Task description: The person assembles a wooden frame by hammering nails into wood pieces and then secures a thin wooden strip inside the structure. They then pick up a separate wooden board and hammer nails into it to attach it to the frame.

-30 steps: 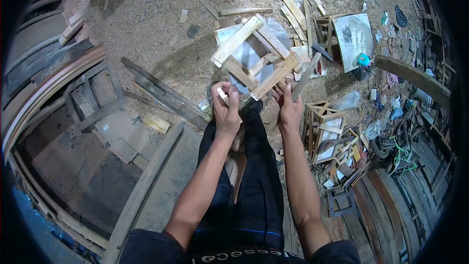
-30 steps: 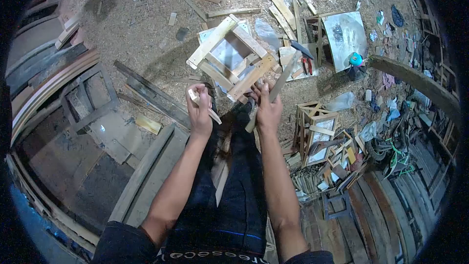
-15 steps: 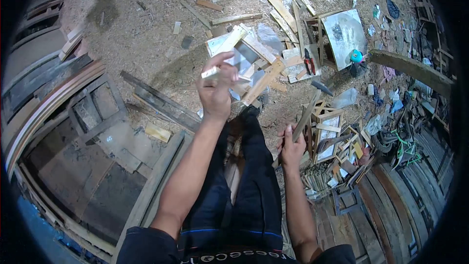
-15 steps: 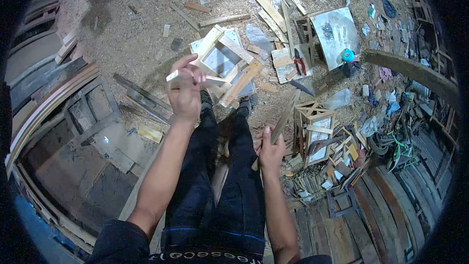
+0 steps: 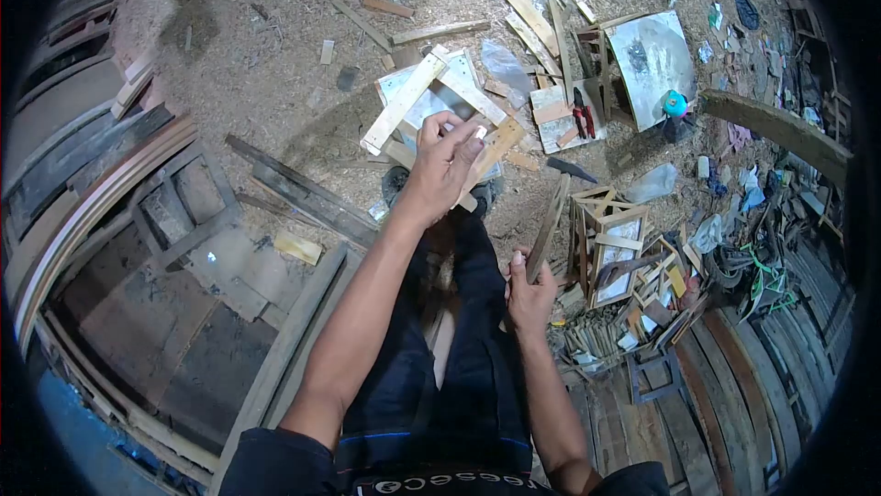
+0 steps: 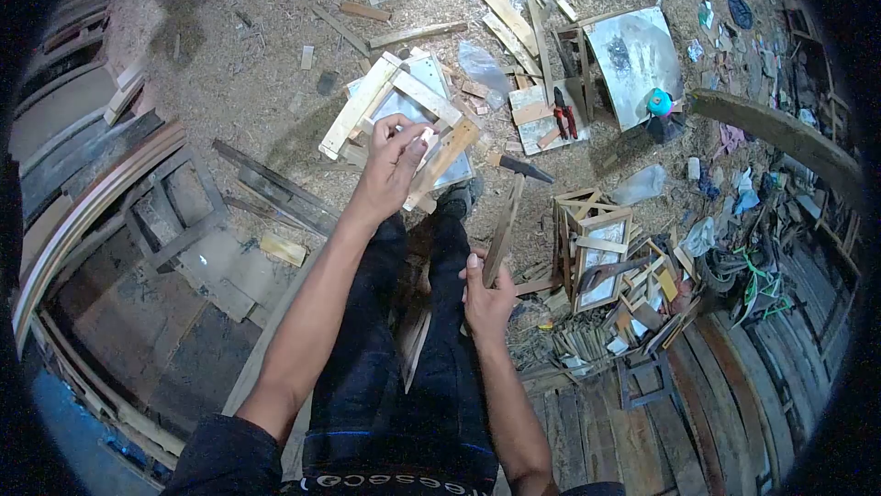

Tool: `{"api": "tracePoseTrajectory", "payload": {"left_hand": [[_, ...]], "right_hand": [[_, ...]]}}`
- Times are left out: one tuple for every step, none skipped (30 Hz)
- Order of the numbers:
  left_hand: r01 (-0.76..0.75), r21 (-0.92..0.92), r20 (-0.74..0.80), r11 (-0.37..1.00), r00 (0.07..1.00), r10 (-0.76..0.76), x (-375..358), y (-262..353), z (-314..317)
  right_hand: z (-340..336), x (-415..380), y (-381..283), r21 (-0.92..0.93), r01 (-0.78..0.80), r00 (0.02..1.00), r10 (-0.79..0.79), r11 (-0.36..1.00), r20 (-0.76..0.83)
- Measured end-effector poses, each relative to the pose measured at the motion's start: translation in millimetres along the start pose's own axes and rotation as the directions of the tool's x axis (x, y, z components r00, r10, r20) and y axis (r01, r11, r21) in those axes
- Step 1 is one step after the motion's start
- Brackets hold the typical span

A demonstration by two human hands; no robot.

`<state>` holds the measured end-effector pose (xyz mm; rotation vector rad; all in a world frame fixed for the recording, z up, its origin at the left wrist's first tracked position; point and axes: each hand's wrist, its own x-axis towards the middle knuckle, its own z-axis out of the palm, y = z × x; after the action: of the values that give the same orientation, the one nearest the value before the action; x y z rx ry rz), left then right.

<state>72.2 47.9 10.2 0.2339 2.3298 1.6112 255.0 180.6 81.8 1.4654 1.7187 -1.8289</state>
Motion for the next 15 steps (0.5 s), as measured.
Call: {"api": "tracePoseTrajectory", "payload": {"left_hand": [[-0.004,0.026,0.064,1.000,0.998,0.003,1.5,1.0,-3.2],[-0.009,0.049,0.128,0.999,0.992,0.003,1.9,2.6,-6.1],[-0.006,0.049,0.129,0.999,0.992,-0.001,1.9,2.8,-8.4],[0.012,0.031,0.188,0.999,0.982,-0.018,1.8,3.4,-10.7],[0.030,0.013,0.247,0.999,0.968,-0.033,1.8,4.4,-12.5],[0.030,0.014,0.249,0.999,0.968,-0.032,3.1,6.6,-15.0],[0.066,-0.016,0.313,0.998,0.948,-0.057,3.5,8.7,-17.9],[0.103,-0.041,0.377,0.994,0.923,-0.080,4.3,11.1,-20.1],[0.103,-0.039,0.377,0.994,0.922,-0.081,3.6,10.8,-20.6],[0.037,-0.017,0.392,0.999,0.920,-0.027,2.8,8.8,-20.7],[-0.036,0.002,0.408,0.999,0.913,0.031,4.1,6.4,-20.9],[-0.019,0.008,0.406,1.000,0.914,0.014,4.5,6.5,-21.3],[-0.021,0.008,0.412,1.000,0.911,0.016,4.5,6.1,-23.6],[-0.034,0.052,0.443,0.998,0.897,0.007,6.2,5.3,-26.9],[-0.047,0.095,0.472,0.994,0.881,-0.004,8.2,4.8,-30.4]], "right_hand": [[2.0,3.5,-3.4,0.000,-0.006,1.000,0.006,1.000,0.002],[5.0,7.8,-8.1,0.024,0.010,1.000,-0.010,1.000,0.001],[8.9,13.7,-15.2,0.047,0.030,1.000,-0.029,0.998,-0.002],[15.9,19.5,-28.9,0.047,0.028,1.000,-0.028,0.999,-0.003],[25.6,25.7,-45.7,0.055,0.048,0.999,-0.047,0.997,-0.014],[35.7,33.3,-59.2,0.065,0.069,0.997,-0.068,0.995,-0.025],[44.8,42.0,-67.8,0.068,0.068,0.997,-0.066,0.995,-0.025],[53.9,50.6,-75.2,0.084,0.089,0.996,-0.087,0.993,-0.028],[61.0,57.4,-80.3,0.100,0.110,0.994,-0.107,0.989,-0.031],[67.4,64.4,-81.6,0.103,0.110,0.994,-0.108,0.989,-0.029],[73.8,72.6,-80.4,0.100,0.119,0.993,-0.118,0.988,-0.012],[77.0,74.7,-80.1,0.095,0.123,0.992,-0.124,0.988,0.002],[77.8,73.1,-80.1,0.098,0.122,0.993,-0.122,0.988,-0.003],[79.4,72.7,-81.9,0.082,0.110,0.994,-0.111,0.991,0.011],[81.2,72.5,-83.8,0.064,0.097,0.995,-0.099,0.993,0.025]]}}
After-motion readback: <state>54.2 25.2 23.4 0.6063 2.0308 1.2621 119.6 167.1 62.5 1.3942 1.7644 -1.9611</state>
